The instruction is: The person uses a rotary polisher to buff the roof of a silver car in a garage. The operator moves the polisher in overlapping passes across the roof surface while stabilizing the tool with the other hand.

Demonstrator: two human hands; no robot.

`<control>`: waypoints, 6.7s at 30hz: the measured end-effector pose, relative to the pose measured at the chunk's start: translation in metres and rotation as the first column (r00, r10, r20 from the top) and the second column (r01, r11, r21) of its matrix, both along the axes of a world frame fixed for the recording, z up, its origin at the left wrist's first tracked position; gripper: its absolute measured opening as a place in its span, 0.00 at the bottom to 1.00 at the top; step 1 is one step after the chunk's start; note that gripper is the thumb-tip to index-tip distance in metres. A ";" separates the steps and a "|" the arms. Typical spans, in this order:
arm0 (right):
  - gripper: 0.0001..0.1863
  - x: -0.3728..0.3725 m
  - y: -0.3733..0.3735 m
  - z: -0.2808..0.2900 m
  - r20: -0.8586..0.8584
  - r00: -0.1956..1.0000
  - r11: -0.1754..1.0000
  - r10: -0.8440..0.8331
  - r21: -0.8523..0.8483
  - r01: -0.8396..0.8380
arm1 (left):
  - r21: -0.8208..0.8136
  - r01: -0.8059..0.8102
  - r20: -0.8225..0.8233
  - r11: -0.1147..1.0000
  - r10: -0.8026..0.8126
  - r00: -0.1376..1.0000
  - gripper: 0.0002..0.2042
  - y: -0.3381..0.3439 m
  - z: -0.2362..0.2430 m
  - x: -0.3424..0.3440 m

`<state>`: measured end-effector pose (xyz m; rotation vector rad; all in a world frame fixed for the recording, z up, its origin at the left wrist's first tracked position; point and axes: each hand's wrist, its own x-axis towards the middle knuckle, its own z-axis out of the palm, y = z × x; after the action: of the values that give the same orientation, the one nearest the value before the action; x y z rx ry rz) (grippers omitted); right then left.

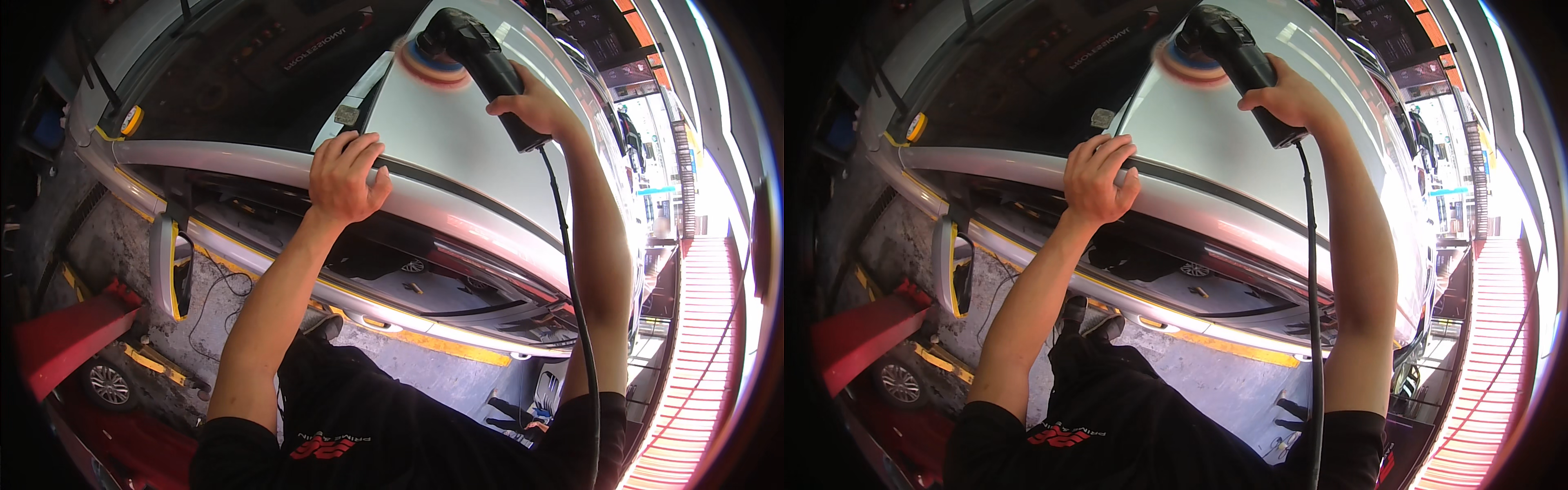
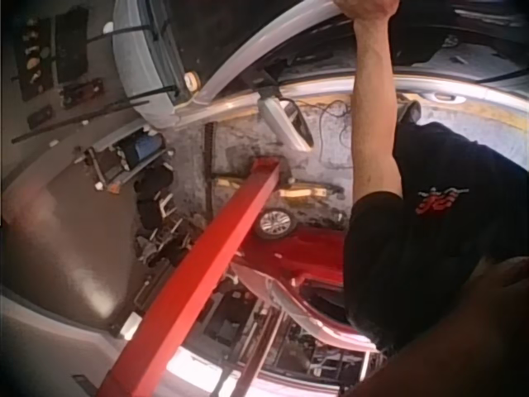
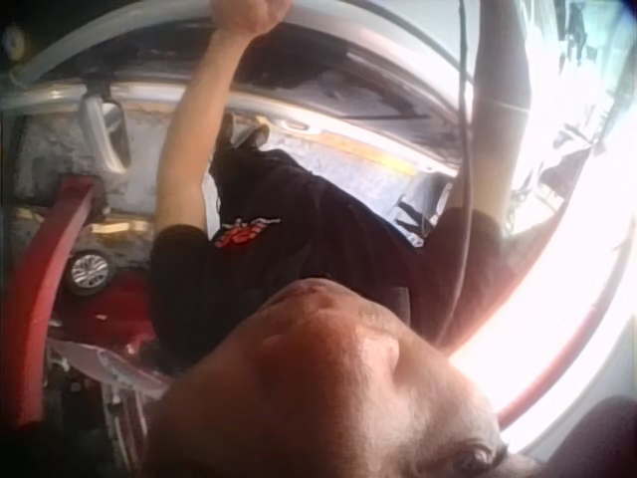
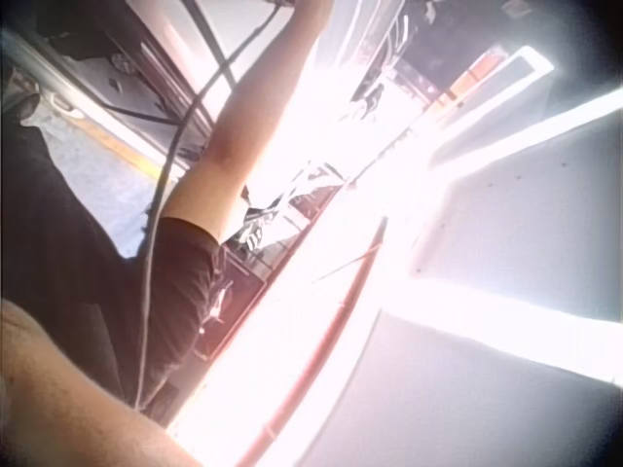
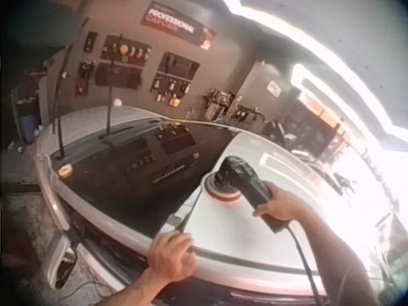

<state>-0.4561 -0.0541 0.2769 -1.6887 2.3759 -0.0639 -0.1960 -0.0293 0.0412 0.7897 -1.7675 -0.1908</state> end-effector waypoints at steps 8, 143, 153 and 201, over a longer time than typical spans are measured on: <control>0.56 -0.015 0.011 0.007 0.032 0.997 0.997 -0.071 -0.011 0.072 | -0.002 0.004 0.003 1.000 -0.004 1.000 0.15 0.000 0.000 0.000; 0.52 -0.067 -0.076 0.013 -0.012 1.000 1.000 0.005 -0.006 -0.005 | 0.353 0.846 0.711 0.400 -0.702 0.036 0.45 0.038 0.102 -0.206; 0.52 -0.069 -0.092 0.005 -0.055 0.997 0.999 0.052 -0.012 -0.052 | 0.354 0.839 0.722 0.413 -0.691 0.035 0.46 0.039 0.104 -0.206; 0.41 -0.263 0.110 0.037 0.259 0.764 0.763 -0.591 -0.125 0.634 | 0.330 0.868 0.656 0.370 -0.752 0.072 0.44 0.036 0.099 -0.203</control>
<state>-0.7191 0.0560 0.3138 -0.8200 2.7173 -0.5827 -0.3994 0.0068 0.1403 -0.5433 -2.8498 -0.5473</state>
